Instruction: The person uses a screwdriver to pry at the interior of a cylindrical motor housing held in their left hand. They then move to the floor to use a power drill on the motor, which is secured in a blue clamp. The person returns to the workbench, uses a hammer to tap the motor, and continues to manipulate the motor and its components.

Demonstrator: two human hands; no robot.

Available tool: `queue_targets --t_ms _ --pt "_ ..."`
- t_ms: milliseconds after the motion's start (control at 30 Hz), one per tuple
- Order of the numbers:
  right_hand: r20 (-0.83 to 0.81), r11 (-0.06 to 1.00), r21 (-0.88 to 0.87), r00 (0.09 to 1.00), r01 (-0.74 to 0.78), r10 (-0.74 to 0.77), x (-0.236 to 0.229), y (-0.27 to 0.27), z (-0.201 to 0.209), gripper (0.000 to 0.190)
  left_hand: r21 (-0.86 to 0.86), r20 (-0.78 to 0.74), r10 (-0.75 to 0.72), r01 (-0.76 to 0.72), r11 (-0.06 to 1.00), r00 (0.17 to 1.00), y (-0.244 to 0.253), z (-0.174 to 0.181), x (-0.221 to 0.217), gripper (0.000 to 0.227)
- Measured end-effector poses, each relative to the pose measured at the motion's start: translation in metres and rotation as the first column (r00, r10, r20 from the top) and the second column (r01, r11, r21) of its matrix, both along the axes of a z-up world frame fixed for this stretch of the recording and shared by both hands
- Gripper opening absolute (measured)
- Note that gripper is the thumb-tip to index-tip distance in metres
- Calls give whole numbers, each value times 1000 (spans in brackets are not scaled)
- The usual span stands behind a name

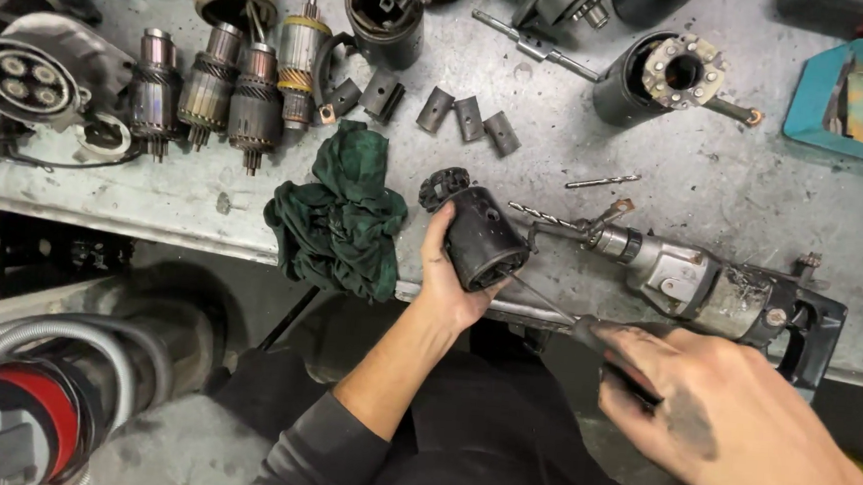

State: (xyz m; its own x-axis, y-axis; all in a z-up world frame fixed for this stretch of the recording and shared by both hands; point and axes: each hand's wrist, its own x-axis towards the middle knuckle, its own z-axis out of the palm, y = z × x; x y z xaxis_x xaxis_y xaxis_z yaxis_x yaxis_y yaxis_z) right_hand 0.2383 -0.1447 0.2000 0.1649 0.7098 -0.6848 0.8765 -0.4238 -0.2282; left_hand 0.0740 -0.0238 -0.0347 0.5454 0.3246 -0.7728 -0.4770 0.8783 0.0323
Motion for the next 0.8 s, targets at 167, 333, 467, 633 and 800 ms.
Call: queue_targets --t_ms 167,333,467,633,800 --pt "72 961 -258 993 105 -89 0 22 19 61 -10 0 7 -7 1000 1000 16 20 -3 61" --pt "6 992 -7 992 125 -125 20 -4 4 66 -3 26 52 -52 999 998 33 19 -4 69" --pt "-82 948 283 989 145 -126 21 -4 -1 57 -35 64 84 -82 996 994 43 20 -3 76" --pt "19 970 219 993 105 -112 12 16 2 53 -45 54 68 -66 997 996 41 18 -1 83" --pt "-13 981 -5 980 196 -196 13 43 9 44 -36 79 51 -49 998 996 40 15 -2 81"
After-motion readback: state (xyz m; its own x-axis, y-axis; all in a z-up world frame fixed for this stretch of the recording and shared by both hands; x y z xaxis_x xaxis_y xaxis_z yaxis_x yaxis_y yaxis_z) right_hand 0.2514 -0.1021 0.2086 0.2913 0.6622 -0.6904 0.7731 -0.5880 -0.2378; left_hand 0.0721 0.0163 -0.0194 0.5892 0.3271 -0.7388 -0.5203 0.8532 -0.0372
